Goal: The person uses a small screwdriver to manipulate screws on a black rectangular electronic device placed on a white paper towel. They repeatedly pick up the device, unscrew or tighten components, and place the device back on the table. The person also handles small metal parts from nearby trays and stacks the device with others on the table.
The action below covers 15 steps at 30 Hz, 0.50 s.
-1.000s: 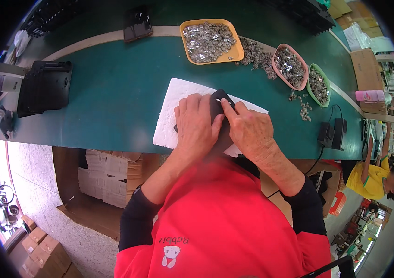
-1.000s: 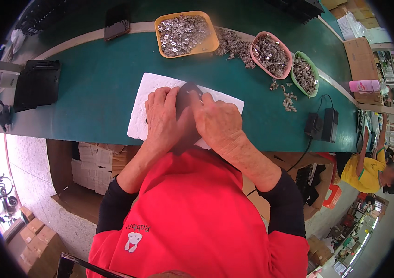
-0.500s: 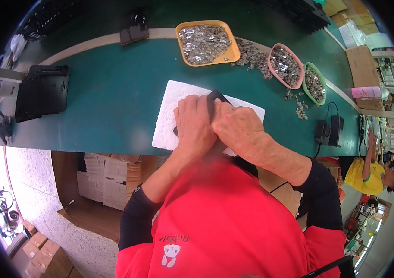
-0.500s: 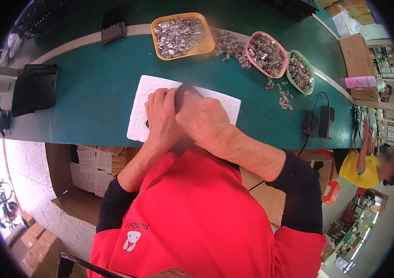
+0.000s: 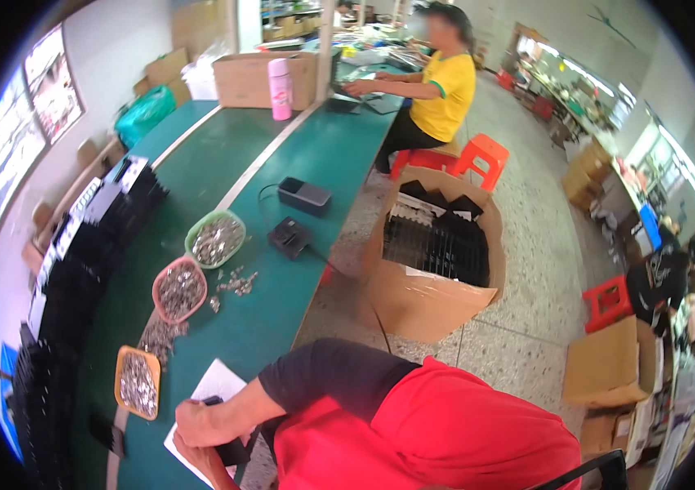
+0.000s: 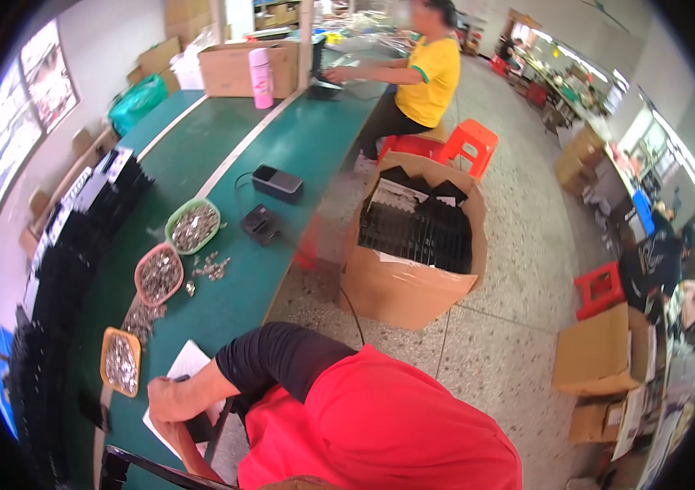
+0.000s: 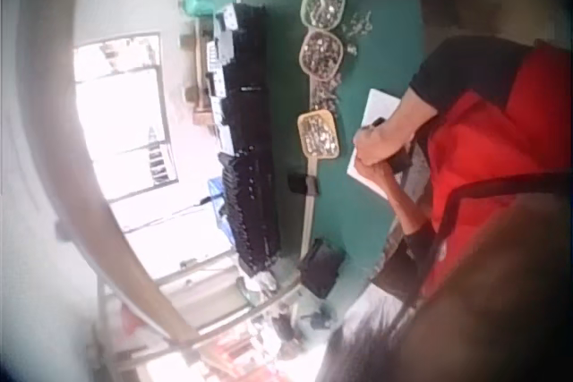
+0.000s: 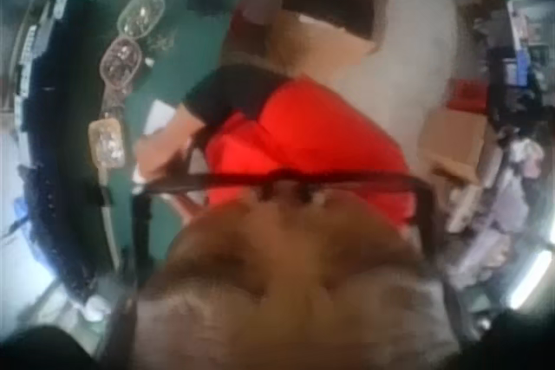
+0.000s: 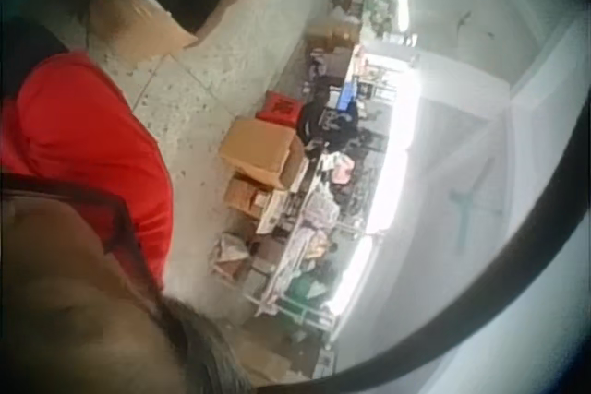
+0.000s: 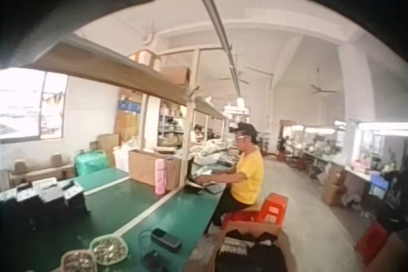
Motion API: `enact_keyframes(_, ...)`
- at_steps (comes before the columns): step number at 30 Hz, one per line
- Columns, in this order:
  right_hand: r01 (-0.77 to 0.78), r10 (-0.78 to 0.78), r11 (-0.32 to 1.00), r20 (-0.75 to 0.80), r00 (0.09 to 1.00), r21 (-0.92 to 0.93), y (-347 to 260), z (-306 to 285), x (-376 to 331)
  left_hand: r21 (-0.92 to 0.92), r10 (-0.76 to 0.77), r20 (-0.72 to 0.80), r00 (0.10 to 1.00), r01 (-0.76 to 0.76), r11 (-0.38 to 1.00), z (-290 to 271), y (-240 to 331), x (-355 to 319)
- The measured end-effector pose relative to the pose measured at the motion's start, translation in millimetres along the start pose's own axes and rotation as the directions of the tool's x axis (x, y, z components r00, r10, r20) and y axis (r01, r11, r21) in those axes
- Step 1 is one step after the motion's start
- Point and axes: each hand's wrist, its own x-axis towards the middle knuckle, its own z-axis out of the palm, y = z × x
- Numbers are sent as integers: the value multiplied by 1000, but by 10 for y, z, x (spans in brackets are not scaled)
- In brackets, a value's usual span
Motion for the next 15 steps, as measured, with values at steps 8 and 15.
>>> enact_keyframes(8, -227, 382, 772, -148, 912, 594, 310, 334, -439, 245, -153, -48, 987, 161, 956, -74, 100, -12)
enact_keyframes(15, -216, 644, 385, -94, 759, 897, 475, 858, -361, 15, -198, 58, 978, 198, 980, -241, -179, 172)
